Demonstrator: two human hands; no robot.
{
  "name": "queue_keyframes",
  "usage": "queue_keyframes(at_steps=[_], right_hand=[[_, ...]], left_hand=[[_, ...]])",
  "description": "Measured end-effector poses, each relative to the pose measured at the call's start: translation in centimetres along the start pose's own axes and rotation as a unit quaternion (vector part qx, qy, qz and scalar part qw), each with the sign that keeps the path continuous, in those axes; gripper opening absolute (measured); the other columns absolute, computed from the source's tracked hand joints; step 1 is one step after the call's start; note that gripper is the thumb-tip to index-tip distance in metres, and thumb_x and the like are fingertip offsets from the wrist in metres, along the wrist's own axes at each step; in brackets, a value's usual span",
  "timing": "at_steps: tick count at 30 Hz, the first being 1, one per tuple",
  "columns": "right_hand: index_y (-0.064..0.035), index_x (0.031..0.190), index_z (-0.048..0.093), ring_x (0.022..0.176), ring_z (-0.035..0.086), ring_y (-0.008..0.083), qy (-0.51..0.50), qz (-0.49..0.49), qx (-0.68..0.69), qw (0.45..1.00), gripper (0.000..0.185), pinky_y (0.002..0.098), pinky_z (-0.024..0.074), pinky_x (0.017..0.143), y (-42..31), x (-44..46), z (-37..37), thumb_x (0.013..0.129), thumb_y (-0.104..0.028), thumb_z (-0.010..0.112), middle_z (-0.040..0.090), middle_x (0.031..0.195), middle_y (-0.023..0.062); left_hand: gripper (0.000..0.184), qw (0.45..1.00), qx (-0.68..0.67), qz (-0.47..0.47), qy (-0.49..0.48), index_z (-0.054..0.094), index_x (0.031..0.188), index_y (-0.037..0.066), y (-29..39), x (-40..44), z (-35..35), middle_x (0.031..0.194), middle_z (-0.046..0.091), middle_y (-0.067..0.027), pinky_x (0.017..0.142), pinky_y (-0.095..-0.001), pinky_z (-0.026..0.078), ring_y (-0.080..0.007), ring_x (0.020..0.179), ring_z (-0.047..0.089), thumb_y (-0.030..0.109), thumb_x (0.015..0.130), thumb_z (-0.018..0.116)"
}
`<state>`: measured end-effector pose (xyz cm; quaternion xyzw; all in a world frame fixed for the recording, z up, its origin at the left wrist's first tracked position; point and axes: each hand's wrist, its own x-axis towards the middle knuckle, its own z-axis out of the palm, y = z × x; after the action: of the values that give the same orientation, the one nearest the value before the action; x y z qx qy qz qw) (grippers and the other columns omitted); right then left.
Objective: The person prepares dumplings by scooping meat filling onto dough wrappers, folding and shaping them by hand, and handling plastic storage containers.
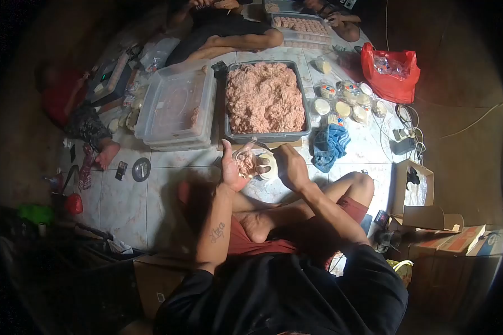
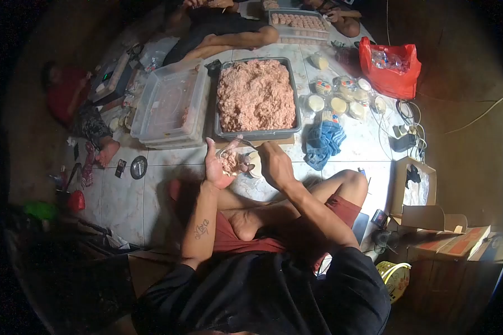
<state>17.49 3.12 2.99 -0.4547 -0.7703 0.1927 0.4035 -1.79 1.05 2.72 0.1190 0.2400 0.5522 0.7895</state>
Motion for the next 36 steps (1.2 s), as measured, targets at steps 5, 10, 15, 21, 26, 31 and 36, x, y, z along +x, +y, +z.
queue_keyframes(at_steps=[5, 10, 15, 21, 26, 31, 36], right_hand=[[-0.0027, 0.104, 0.062, 0.088, 0.064, 0.0458, 0.005, 0.042, -0.083, 0.996, 0.017, 0.0516, 0.0515, 0.072, 5.6, 2.8, 0.8, 0.090, -0.007, 0.054, 0.065, 0.104, 0.0262], [-0.0054, 0.108, 0.062, 0.083, 0.064, 0.0434, -0.046, -0.001, -0.167, 0.985, 0.024, 0.0502, 0.0525, 0.069, 9.6, 6.0, -1.4, 0.087, -0.006, 0.050, 0.065, 0.100, 0.0232], [-0.0094, 0.105, 0.064, 0.080, 0.064, 0.0419, -0.121, 0.002, -0.280, 0.952, 0.021, 0.0497, 0.0508, 0.068, 8.0, 6.9, -4.2, 0.091, -0.007, 0.049, 0.065, 0.089, 0.0203], [-0.0094, 0.109, 0.067, 0.082, 0.063, 0.0426, -0.136, -0.086, 0.071, 0.984, 0.027, 0.0469, 0.0519, 0.071, 1.8, 3.7, -4.6, 0.088, -0.004, 0.052, 0.063, 0.095, 0.0209], [-0.0094, 0.111, 0.070, 0.083, 0.064, 0.0385, -0.244, -0.140, 0.001, 0.960, 0.029, 0.0445, 0.0528, 0.071, 1.2, 0.7, -4.8, 0.088, -0.004, 0.053, 0.064, 0.099, 0.0169], [-0.0019, 0.111, 0.066, 0.080, 0.061, 0.0422, -0.201, -0.126, 0.034, 0.971, 0.028, 0.0465, 0.0505, 0.068, 2.1, -1.3, -1.9, 0.088, -0.004, 0.052, 0.062, 0.097, 0.0206], [0.0048, 0.086, 0.057, 0.079, 0.055, 0.0467, -0.100, 0.085, 0.176, 0.976, 0.006, 0.0482, 0.0452, 0.068, -2.4, -4.2, 0.0, 0.083, 0.007, 0.052, 0.055, 0.082, 0.0273]], left_hand=[[0.110, 0.960, -0.031, -0.063, -0.271, 0.033, 0.149, -0.004, 1.1, -0.4, -2.0, 0.108, 0.068, -0.0253, 0.089, -0.0461, 0.054, -0.0315, 0.088, 0.069, 0.086, 0.086, 0.027], [0.099, 0.993, -0.102, -0.037, 0.049, 0.042, 0.140, -0.008, -1.2, 0.3, -5.7, 0.138, 0.051, -0.0288, 0.106, -0.0558, 0.040, -0.0401, 0.127, 0.051, 0.077, 0.093, 0.026], [0.095, 0.967, -0.236, -0.027, -0.088, 0.043, 0.139, -0.008, -1.9, -0.4, -5.3, 0.149, 0.040, -0.0293, 0.114, -0.0594, 0.029, -0.0434, 0.139, 0.038, 0.075, 0.094, 0.032], [0.101, 0.987, -0.159, -0.012, -0.029, 0.045, 0.139, -0.008, -1.2, -0.3, -4.6, 0.142, 0.049, -0.0293, 0.111, -0.0594, 0.035, -0.0418, 0.133, 0.047, 0.079, 0.089, 0.036], [0.106, 0.991, -0.104, -0.061, -0.061, 0.041, 0.141, -0.012, -1.3, -0.8, -3.6, 0.138, 0.053, -0.0285, 0.105, -0.0533, 0.044, -0.0413, 0.125, 0.054, 0.080, 0.089, 0.034], [0.101, 0.994, -0.108, 0.003, -0.012, 0.048, 0.138, -0.006, -1.8, 0.0, -1.6, 0.133, 0.059, -0.0220, 0.104, -0.0516, 0.046, -0.0389, 0.121, 0.059, 0.081, 0.088, 0.036], [0.099, 0.981, -0.089, 0.149, 0.089, 0.049, 0.138, -0.005, -3.5, 1.0, -2.1, 0.139, 0.053, -0.0232, 0.107, -0.0547, 0.041, -0.0398, 0.125, 0.054, 0.079, 0.091, 0.031]])
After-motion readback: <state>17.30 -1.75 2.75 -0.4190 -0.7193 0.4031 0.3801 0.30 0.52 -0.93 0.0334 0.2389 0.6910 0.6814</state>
